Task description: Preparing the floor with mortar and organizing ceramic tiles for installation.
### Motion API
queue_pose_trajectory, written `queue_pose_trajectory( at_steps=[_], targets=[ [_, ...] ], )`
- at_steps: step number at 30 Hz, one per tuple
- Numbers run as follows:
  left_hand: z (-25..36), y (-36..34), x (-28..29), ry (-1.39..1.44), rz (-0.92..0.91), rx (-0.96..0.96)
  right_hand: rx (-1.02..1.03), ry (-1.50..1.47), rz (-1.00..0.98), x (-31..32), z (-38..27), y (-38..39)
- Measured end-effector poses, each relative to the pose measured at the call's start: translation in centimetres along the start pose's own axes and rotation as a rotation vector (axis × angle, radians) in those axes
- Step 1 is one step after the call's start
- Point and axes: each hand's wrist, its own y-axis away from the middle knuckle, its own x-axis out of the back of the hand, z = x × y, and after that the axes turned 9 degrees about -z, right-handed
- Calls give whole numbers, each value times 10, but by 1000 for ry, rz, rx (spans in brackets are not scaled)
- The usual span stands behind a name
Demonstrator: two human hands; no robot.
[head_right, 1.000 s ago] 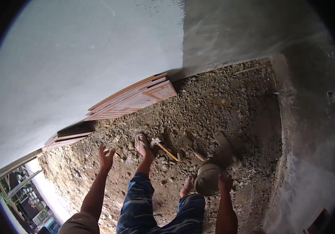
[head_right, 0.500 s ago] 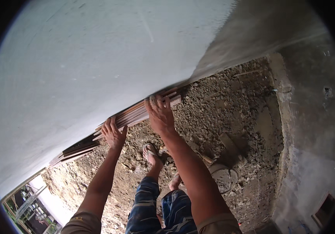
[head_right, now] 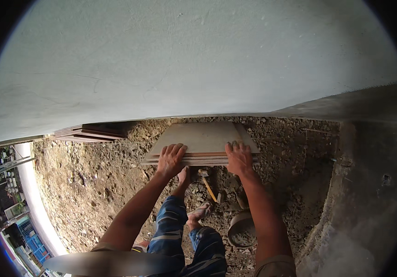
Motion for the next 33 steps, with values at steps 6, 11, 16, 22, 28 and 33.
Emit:
queue_pose_trajectory(
  at_steps=[6, 11, 16, 22, 28, 33],
  targets=[
    [1, -8, 10, 150, -13, -32, 98, -157, 70, 11, 27, -1],
    [-4, -19, 23, 87, -108, -61, -279, -927, -45, 12, 93, -36],
    [-8, -24, 39, 155, -167, -69, -509, -1497, -462, 3, 117, -55],
    [-106, -29, 42, 767, -651, 130, -260, -1418, -459, -2, 107, -65],
    [-187, -20, -27, 1575, -909, 1228, -173, -1446, -386, -17, 105, -73],
    [-162, -10, -42, 1429, -603, 939, -98, -1579, -325, -33, 93, -60]
  ],
)
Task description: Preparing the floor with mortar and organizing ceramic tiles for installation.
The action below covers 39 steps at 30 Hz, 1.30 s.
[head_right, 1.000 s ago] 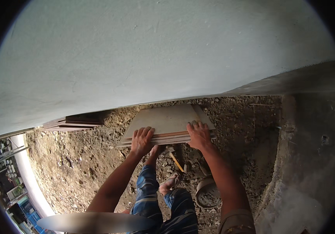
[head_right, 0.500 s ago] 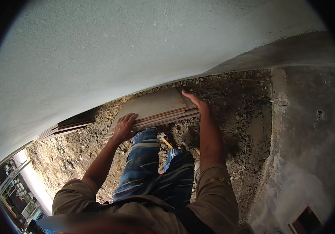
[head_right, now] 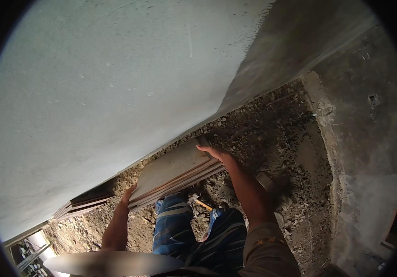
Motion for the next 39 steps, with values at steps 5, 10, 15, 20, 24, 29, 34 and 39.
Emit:
queue_pose_trajectory(
  at_steps=[5, 10, 15, 20, 24, 29, 34, 39],
  targets=[
    [3, 2, -12, 295, -245, -50, -61, 54, -134, -9, 1, 6],
    [21, -5, -8, 215, -113, 156, -208, 82, -105, 0, -9, -2],
    [39, -13, -11, -423, 11, 118, -157, 357, -112, 6, -6, -29],
    [24, -23, 3, -371, -53, 130, -190, 295, 83, -14, -1, -34],
    [16, 13, 24, -179, -637, -75, -201, 168, 265, -60, 3, 23],
    [35, 126, 5, -426, -46, 44, -138, -150, 435, -150, 15, 138],
    [16, 243, 12, -492, 3, 46, -318, -168, 449, -240, 37, 214],
    [-74, 292, 51, -475, 21, 166, -407, -62, 394, -322, 80, 251]
  ],
)
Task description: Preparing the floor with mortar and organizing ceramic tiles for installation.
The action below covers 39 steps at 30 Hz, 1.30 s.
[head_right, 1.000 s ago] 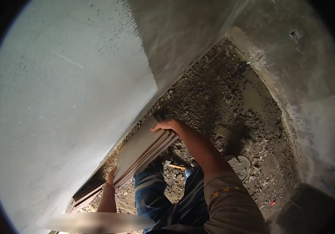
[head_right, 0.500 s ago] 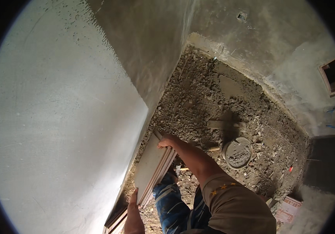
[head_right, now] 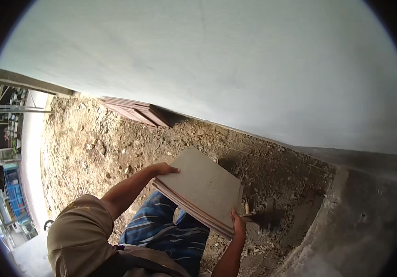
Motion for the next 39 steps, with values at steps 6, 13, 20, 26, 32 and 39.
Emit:
queue_pose_trajectory(
  at_steps=[6, 13, 20, 26, 32, 39],
  targets=[
    [-157, 8, 0, 278, -161, 91, -82, 154, -54, -87, 25, 17],
    [-325, 6, 73, 463, -123, 39, -174, 337, -52, -250, -35, -10],
    [-420, 1, 260, 349, 4, 35, -69, 238, -246, -442, -90, -56],
    [-456, -33, 429, 221, -46, 26, 24, 35, -296, -581, -136, -109],
    [-476, -59, 515, 294, 1, 111, -123, 111, -207, -652, -228, -135],
    [-478, -58, 555, 780, 111, -10, -113, 102, -326, -656, -279, -157]
  ],
)
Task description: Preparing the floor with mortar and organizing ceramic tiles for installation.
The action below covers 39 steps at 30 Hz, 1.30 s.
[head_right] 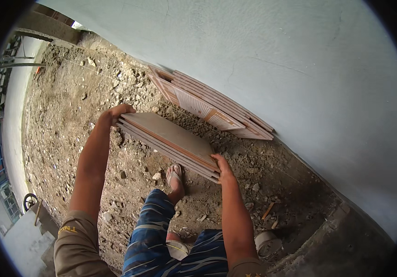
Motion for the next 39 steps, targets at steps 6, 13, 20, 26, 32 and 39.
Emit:
queue_pose_trajectory(
  at_steps=[6, 13, 20, 26, 32, 39],
  targets=[
    [50, -8, -18, 128, -215, -328, -23, -509, -158, 31, -40, -30],
    [83, -5, -33, 129, 23, -290, -96, -642, -70, 39, -65, -17],
    [4, 17, -16, 247, -117, -250, -37, -241, -262, 16, -14, -14],
    [-58, 2, -4, 521, -136, -66, -53, 442, 54, -23, 6, -16],
    [-104, -9, -12, 517, -7, -26, -90, 354, -73, -34, 32, -8],
    [-209, 42, -55, 657, -15, -160, -146, 625, 123, -31, 48, 42]
  ],
)
